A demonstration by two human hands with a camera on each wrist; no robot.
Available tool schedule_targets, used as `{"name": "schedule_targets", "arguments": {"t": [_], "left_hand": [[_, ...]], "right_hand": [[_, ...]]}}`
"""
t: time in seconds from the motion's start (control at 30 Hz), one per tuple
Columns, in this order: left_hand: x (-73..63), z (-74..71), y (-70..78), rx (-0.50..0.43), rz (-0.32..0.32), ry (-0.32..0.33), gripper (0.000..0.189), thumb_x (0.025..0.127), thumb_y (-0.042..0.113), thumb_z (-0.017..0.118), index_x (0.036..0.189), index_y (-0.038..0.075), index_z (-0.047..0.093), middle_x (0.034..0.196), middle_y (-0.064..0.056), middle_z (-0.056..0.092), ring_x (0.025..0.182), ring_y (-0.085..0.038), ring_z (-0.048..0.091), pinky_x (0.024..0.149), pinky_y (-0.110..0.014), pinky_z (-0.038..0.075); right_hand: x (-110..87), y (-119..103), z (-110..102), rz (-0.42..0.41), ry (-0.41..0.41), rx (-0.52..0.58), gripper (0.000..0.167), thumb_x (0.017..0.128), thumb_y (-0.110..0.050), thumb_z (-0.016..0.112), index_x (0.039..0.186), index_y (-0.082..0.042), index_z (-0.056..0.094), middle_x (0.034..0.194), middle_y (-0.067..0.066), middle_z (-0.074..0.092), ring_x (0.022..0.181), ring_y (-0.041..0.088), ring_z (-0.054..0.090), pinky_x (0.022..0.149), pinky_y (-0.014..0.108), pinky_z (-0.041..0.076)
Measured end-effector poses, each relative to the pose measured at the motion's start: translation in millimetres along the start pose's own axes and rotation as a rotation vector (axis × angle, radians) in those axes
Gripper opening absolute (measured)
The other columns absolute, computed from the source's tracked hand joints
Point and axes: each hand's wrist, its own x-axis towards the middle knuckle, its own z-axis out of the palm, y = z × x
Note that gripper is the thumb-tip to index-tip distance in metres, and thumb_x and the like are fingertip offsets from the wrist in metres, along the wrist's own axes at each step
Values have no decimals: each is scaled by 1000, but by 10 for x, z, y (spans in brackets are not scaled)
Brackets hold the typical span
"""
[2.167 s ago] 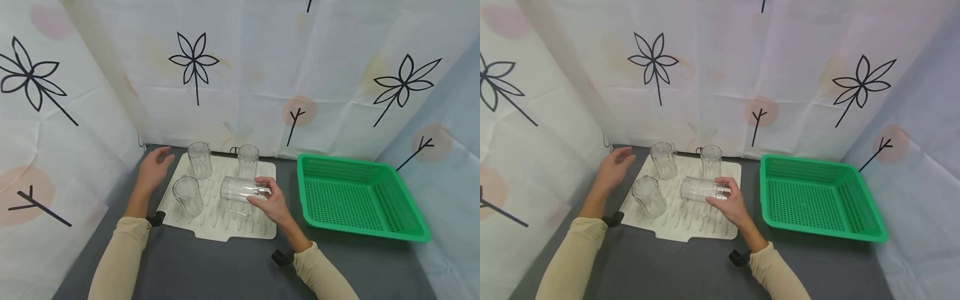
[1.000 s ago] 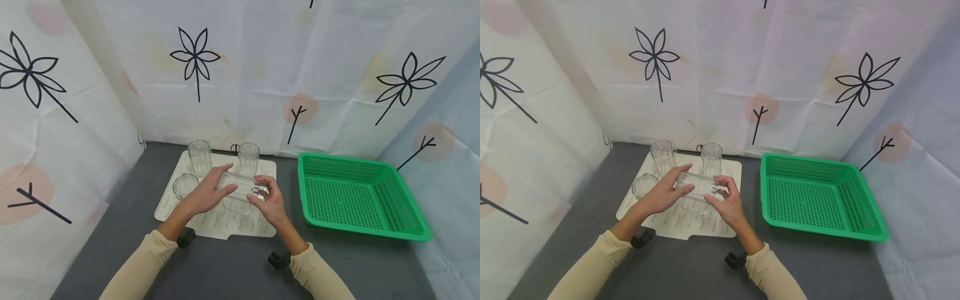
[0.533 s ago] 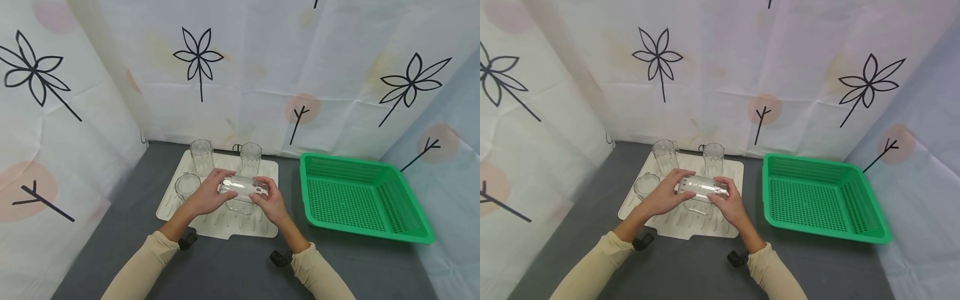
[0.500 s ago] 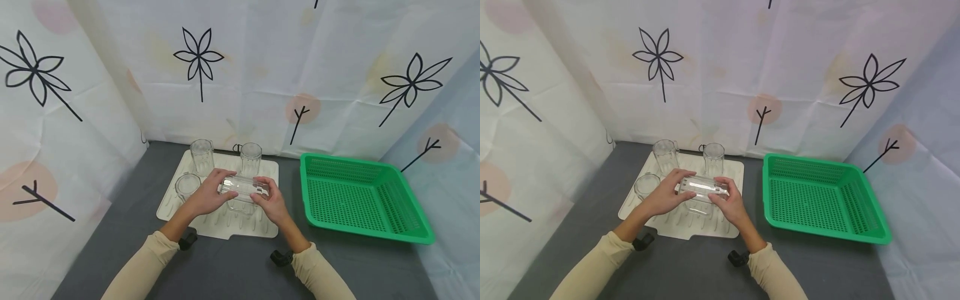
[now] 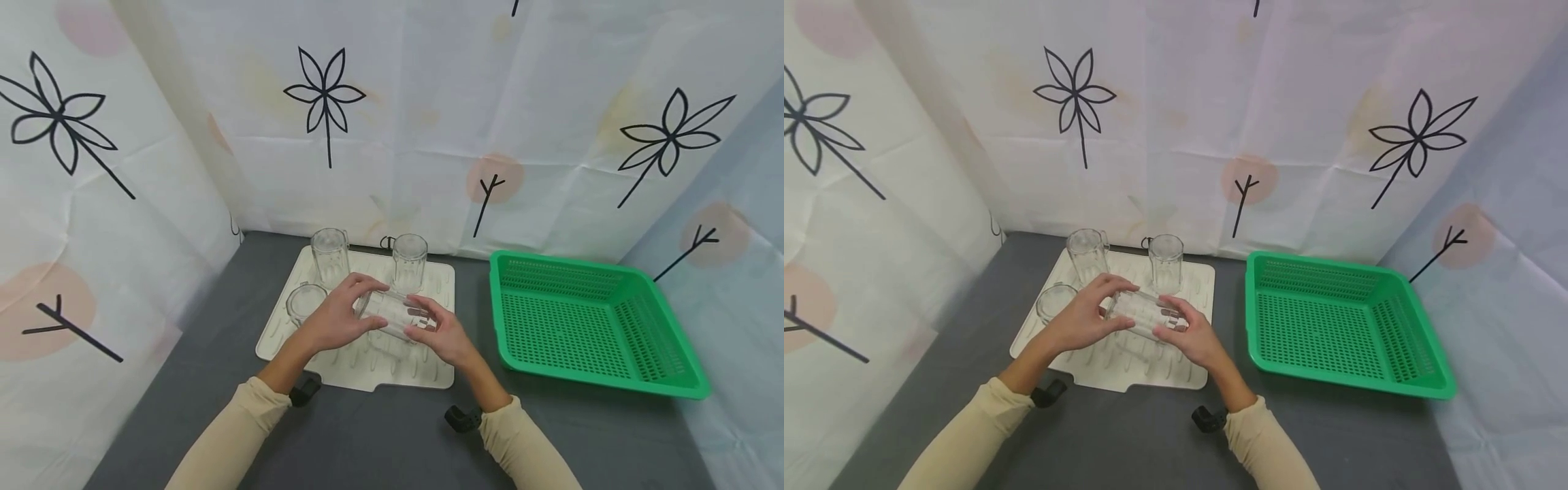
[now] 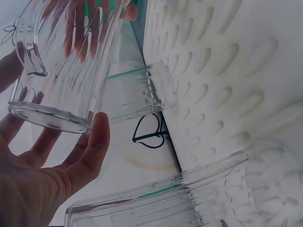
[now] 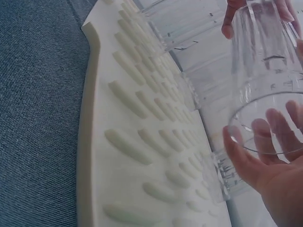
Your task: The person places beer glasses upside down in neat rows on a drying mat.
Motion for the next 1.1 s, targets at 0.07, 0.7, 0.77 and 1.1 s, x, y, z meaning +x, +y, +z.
{"name": "schedule_targets", "arguments": {"t": [0.07,0.7,0.77,1.1], "left_hand": [[1,-4,-9,4,26,-12,54,88,30,82,138,22,62,139,-3,53,130,-26,55,103,-52,53],[-36,-198,60,-16,127,-102,58,83,19,86,137,23,65,152,1,54,146,-23,46,106,-49,52],[-34,-221,61,-20,122,-103,57,86,22,84,139,24,63,153,1,53,147,-22,45,108,-50,51],[-27,-495,26,13,88,1,53,95,32,74,145,22,56,151,0,53,140,-24,52,109,-50,51]], "right_hand": [[-11,-20,-16,23,-39,-31,63,95,-15,73,152,-15,48,153,16,52,139,41,51,100,33,57],[30,-146,131,-37,-225,-192,77,87,-24,82,153,-18,43,142,12,49,128,30,52,107,57,51],[36,-158,138,-40,-199,-218,78,86,-27,83,154,-20,44,139,11,50,128,30,52,108,58,49],[46,-146,109,-27,-98,-210,77,87,-26,83,153,-16,45,138,15,51,126,40,53,108,62,47]]}}
